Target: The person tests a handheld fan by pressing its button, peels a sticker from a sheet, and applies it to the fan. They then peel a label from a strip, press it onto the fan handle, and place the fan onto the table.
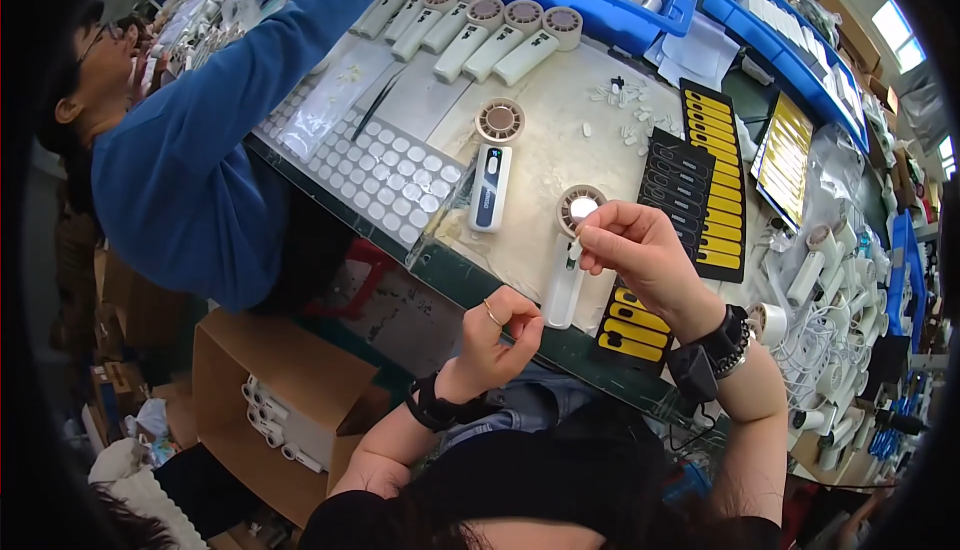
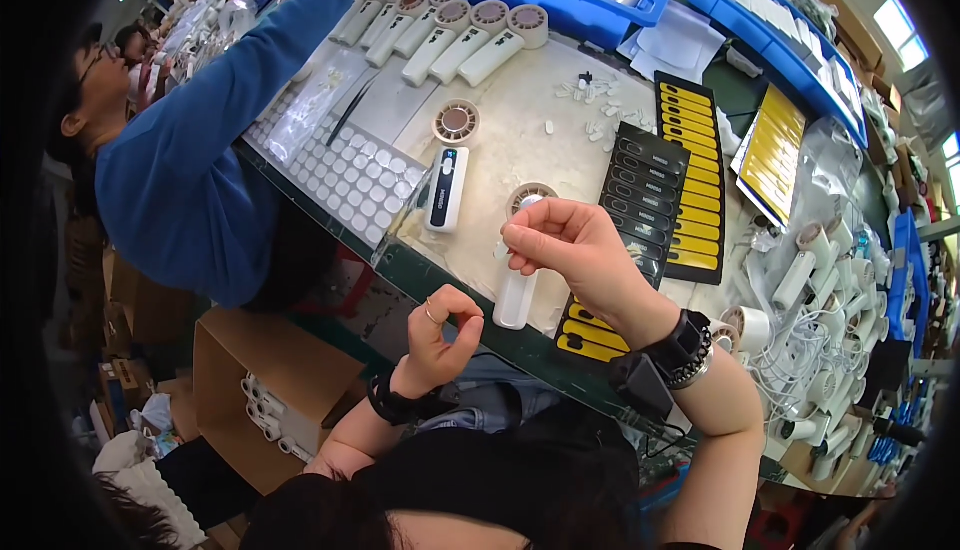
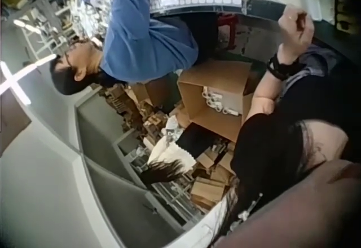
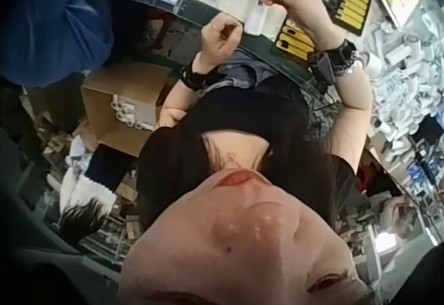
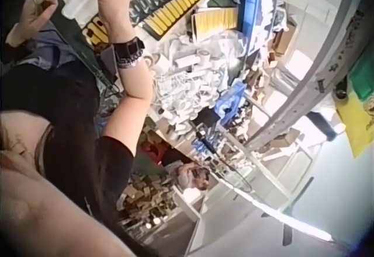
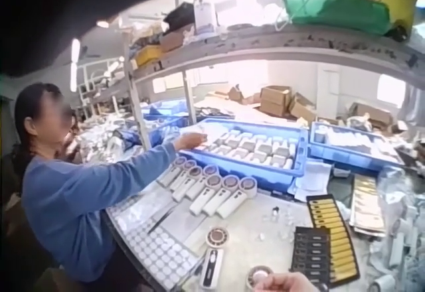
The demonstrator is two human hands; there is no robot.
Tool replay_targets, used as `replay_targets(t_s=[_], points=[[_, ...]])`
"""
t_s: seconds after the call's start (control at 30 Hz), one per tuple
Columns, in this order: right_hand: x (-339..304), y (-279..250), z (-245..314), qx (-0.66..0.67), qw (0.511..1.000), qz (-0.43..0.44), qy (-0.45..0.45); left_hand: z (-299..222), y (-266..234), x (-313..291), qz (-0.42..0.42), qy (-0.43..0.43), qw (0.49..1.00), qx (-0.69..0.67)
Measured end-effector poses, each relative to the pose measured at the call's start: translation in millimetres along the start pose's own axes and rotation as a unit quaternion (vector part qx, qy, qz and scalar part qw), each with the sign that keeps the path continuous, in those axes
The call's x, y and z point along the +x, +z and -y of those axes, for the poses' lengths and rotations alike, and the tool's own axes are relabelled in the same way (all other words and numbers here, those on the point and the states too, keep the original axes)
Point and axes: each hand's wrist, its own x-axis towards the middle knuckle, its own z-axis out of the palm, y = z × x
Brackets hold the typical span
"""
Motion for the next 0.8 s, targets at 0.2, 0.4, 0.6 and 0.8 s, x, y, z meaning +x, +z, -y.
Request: replay_targets(t_s=[0.2, 0.4, 0.6, 0.8], points=[[7.5, -23.1, -27.2, -0.244, 0.965, -0.051, -0.087, 6.6, 5.8, 1.8, 0.016, -0.032, 0.999, 0.016], [8.1, -30.8, -44.7, -0.332, 0.938, -0.066, -0.074, 22.5, 16.8, 2.0, 0.013, -0.047, 0.997, 0.067], [7.8, -29.5, -55.4, -0.364, 0.926, -0.073, -0.072, 30.4, 22.0, -0.9, -0.007, -0.05, 0.996, 0.08], [8.8, -27.0, -58.6, -0.379, 0.916, -0.093, -0.095, 31.6, 22.7, -1.3, -0.011, -0.055, 0.996, 0.063]])
